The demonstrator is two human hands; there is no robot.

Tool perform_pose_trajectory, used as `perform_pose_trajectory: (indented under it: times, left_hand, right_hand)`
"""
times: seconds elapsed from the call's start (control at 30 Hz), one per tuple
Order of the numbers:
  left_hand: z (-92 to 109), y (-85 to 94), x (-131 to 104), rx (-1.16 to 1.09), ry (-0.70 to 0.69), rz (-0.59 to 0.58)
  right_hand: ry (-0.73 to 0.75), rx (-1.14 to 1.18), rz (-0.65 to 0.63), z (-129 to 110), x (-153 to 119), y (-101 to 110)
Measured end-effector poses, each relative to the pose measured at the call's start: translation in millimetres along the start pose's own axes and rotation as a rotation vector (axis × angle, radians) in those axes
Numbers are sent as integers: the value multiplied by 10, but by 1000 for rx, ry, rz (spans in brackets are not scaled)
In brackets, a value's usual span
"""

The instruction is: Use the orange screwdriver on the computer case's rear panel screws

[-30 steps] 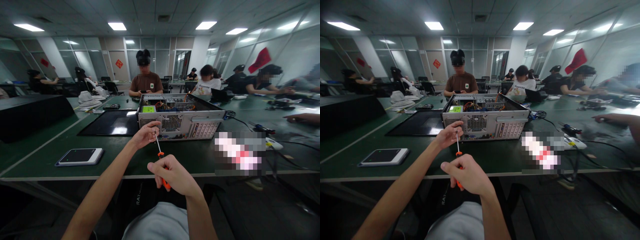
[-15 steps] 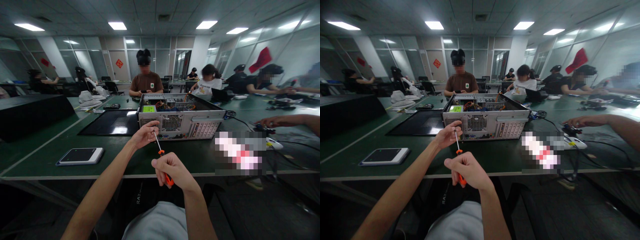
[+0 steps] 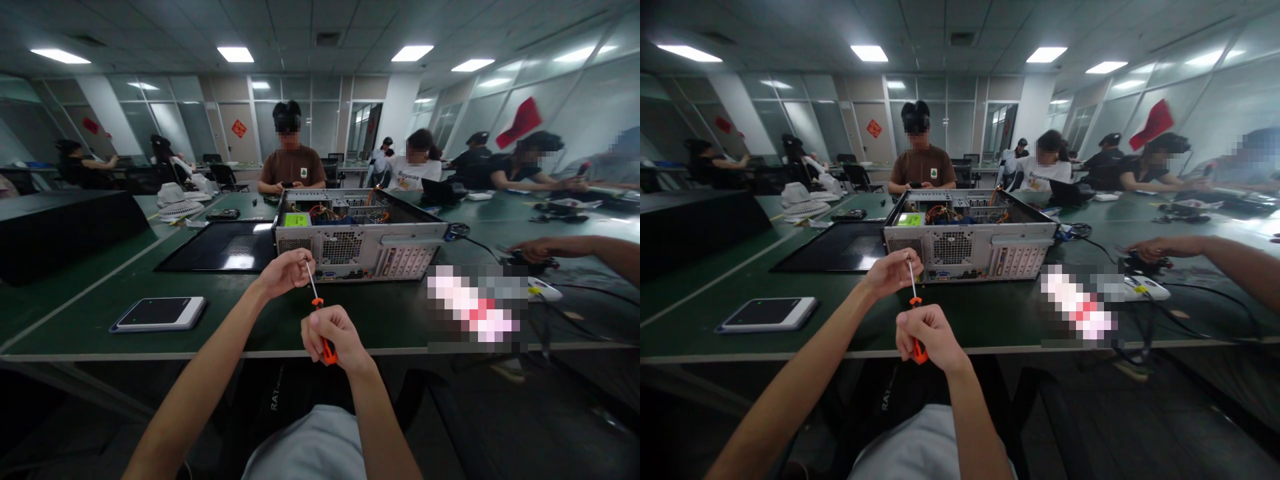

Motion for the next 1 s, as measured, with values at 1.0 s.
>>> perform_pose_trajectory:
  times: [1.0]
  left_hand:
    - [-127, 472, -632, -42, 248, 733]
  right_hand:
    - [22, -390, 328, 454, 190, 99]
Point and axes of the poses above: each hand's wrist, its own x-axis towards the middle knuckle, its own y-axis out of the back of the hand, z = x × y, the point moved 5 cm from there along x, towards the middle knuckle, and after that the axes turned 12 degrees about x, right-handed, at the moved point
